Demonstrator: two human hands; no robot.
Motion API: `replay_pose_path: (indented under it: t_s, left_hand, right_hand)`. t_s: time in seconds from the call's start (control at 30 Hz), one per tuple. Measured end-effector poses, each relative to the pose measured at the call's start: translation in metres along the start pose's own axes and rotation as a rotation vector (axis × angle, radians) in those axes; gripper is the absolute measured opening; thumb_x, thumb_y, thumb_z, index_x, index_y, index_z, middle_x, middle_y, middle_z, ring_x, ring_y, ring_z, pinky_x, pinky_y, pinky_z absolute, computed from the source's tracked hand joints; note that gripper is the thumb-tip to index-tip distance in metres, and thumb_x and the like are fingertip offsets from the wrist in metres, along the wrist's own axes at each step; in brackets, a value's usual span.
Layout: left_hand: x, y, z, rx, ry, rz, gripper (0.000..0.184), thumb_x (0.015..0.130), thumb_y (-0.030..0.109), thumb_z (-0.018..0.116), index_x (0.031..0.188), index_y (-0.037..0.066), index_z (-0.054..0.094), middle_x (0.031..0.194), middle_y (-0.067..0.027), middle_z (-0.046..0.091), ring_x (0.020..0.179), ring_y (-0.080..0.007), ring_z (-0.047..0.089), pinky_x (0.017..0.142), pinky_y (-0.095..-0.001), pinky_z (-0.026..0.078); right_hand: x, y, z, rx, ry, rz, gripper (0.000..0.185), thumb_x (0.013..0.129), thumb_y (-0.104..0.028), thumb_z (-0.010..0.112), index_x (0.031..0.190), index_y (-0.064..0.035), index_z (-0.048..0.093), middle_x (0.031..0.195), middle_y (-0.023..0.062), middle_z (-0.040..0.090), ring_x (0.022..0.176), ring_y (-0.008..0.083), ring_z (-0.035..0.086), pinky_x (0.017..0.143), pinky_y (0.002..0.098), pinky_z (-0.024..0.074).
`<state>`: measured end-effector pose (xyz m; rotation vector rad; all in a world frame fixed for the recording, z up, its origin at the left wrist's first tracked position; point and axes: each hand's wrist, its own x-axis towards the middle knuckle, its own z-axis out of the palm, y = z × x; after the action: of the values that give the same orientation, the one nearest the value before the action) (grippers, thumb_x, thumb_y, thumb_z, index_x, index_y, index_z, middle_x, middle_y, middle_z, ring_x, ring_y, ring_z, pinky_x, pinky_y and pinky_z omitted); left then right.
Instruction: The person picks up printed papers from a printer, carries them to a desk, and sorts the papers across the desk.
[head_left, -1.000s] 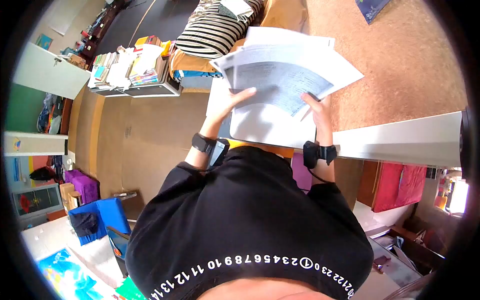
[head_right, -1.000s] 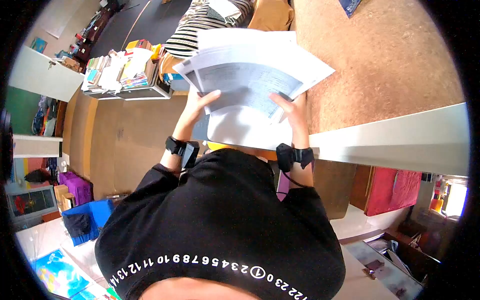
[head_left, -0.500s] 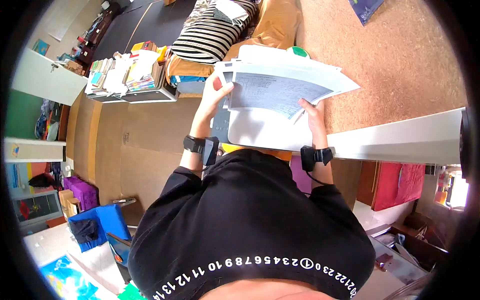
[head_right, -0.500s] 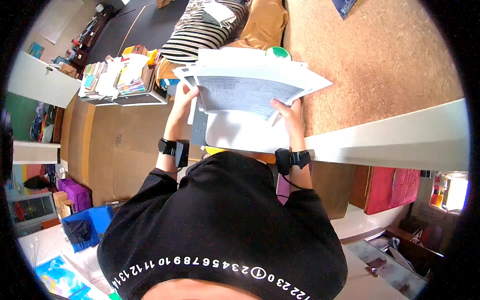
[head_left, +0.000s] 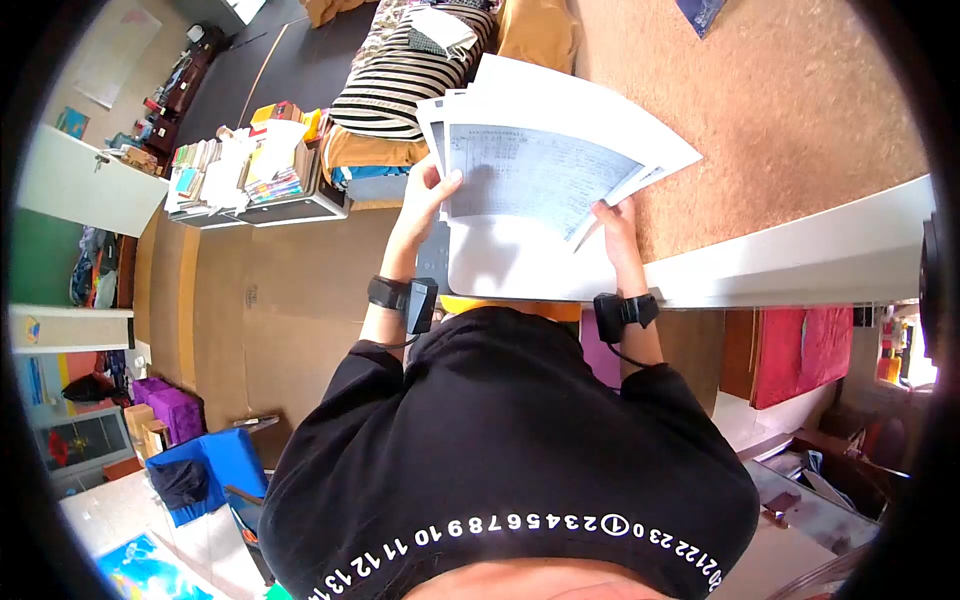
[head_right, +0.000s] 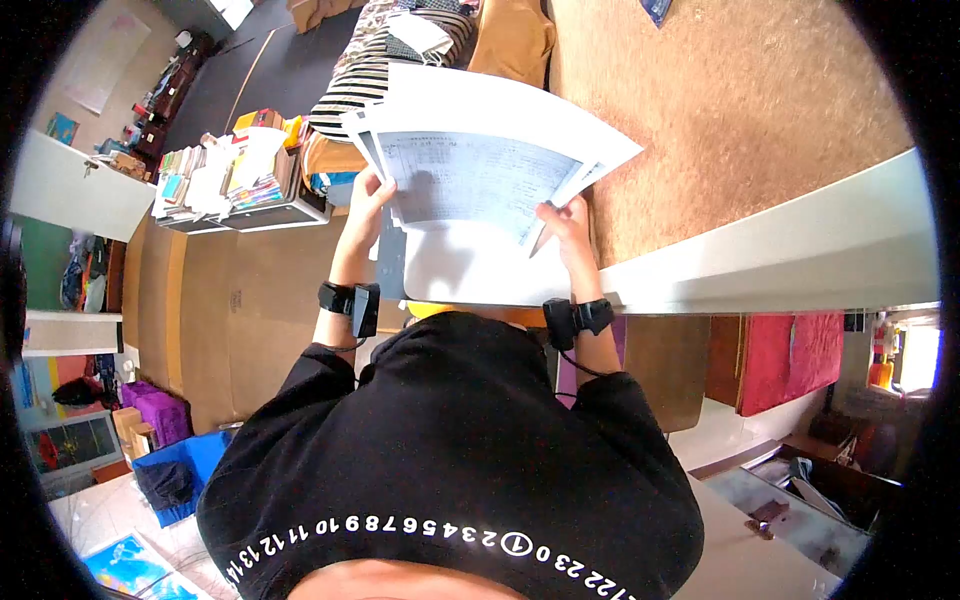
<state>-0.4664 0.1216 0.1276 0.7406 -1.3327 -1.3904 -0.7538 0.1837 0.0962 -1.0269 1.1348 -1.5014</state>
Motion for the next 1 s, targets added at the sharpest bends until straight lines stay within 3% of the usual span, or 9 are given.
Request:
replay_pose_path:
  t_s: [0.17,0.37,0.47,0.63,0.73,0.83,0.87,0.9,1.0]
  left_hand:
    - [0.003,0.0,0.02,0.057,0.034,0.015,0.052,0.072,0.03,0.071,0.108,-0.005,0.053,0.099,-0.011,0.059,0.092,-0.0179,0.053,0.082,-0.0301,0.042]
    - [-0.003,0.006,0.017,0.047,0.056,0.077,0.065,0.073,0.037,0.07,0.118,-0.003,0.046,0.106,-0.0113,0.055,0.099,-0.0171,0.05,0.085,-0.0299,0.04]
    - [0.001,0.008,0.007,0.001,0.024,0.078,0.076,0.071,0.041,0.071,0.125,-0.002,0.04,0.115,-0.0109,0.051,0.106,-0.0186,0.047,0.092,-0.0301,0.036]
    - [0.008,0.015,0.025,0.046,0.035,0.103,0.089,0.066,0.048,0.073,0.13,0.0,0.036,0.123,-0.0116,0.046,0.115,-0.0202,0.041,0.096,-0.0318,0.033]
    - [0.012,0.028,0.012,-0.069,-0.004,0.151,0.089,0.065,0.048,0.073,0.13,0.0,0.036,0.124,-0.0123,0.046,0.116,-0.0201,0.041,0.096,-0.0317,0.033]
    - [0.009,0.021,0.023,0.063,-0.023,0.133,0.083,0.067,0.045,0.073,0.128,-0.001,0.04,0.122,-0.0116,0.048,0.114,-0.019,0.042,0.095,-0.0316,0.034]
    - [0.005,0.022,0.028,0.086,-0.053,0.029,0.072,0.069,0.038,0.072,0.123,-0.002,0.045,0.116,-0.0105,0.052,0.11,-0.0179,0.045,0.094,-0.0312,0.034]
    - [0.007,0.016,0.029,0.134,0.003,0.136,0.062,0.071,0.031,0.071,0.117,-0.003,0.049,0.109,-0.0092,0.056,0.102,-0.0168,0.05,0.09,-0.03,0.038]
    - [0.008,0.014,0.011,-0.056,-0.037,0.09,0.058,0.073,0.032,0.069,0.114,-0.002,0.049,0.102,-0.0084,0.059,0.091,-0.0149,0.054,0.081,-0.0279,0.043]
  right_hand:
    - [0.005,-0.028,0.013,-0.025,0.011,-0.136,0.048,0.072,-0.016,0.071,0.109,0.0066,0.051,0.101,0.0136,0.058,0.096,0.02,0.053,0.085,0.0308,0.0411]
    - [0.018,-0.019,0.007,-0.088,0.072,-0.165,0.059,0.07,-0.021,0.074,0.115,0.0078,0.047,0.106,0.0152,0.056,0.098,0.0224,0.054,0.086,0.0327,0.0409]
    - [0.012,-0.014,-0.001,-0.022,0.076,-0.026,0.071,0.068,-0.024,0.076,0.121,0.0073,0.042,0.112,0.0155,0.053,0.104,0.0237,0.05,0.091,0.0339,0.0375]
    - [0.015,-0.002,0.011,0.011,0.082,-0.103,0.079,0.067,-0.029,0.078,0.125,0.0042,0.035,0.119,0.0149,0.047,0.115,0.0243,0.041,0.1,0.0354,0.0281]
    - [0.019,-0.004,0.004,0.049,0.074,-0.056,0.072,0.069,-0.027,0.076,0.123,0.0028,0.038,0.115,0.0141,0.049,0.11,0.0236,0.045,0.097,0.0348,0.0317]
    - [0.016,0.005,0.014,-0.044,0.056,-0.005,0.061,0.073,-0.02,0.072,0.12,0.002,0.04,0.111,0.0139,0.051,0.104,0.0217,0.049,0.091,0.0336,0.0385]
    - [0.018,0.009,0.021,-0.049,0.057,-0.13,0.052,0.074,-0.015,0.069,0.115,0.0026,0.044,0.107,0.0127,0.053,0.101,0.0194,0.05,0.088,0.0318,0.0401]
    - [0.019,0.006,0.02,-0.038,0.047,-0.135,0.05,0.074,-0.014,0.069,0.114,0.0028,0.045,0.105,0.0123,0.054,0.099,0.019,0.051,0.087,0.0315,0.0404]
    - [0.018,-0.01,0.019,-0.002,0.013,-0.226,0.045,0.074,-0.019,0.07,0.107,0.0034,0.051,0.1,0.0106,0.056,0.089,0.0174,0.054,0.081,0.0304,0.0423]
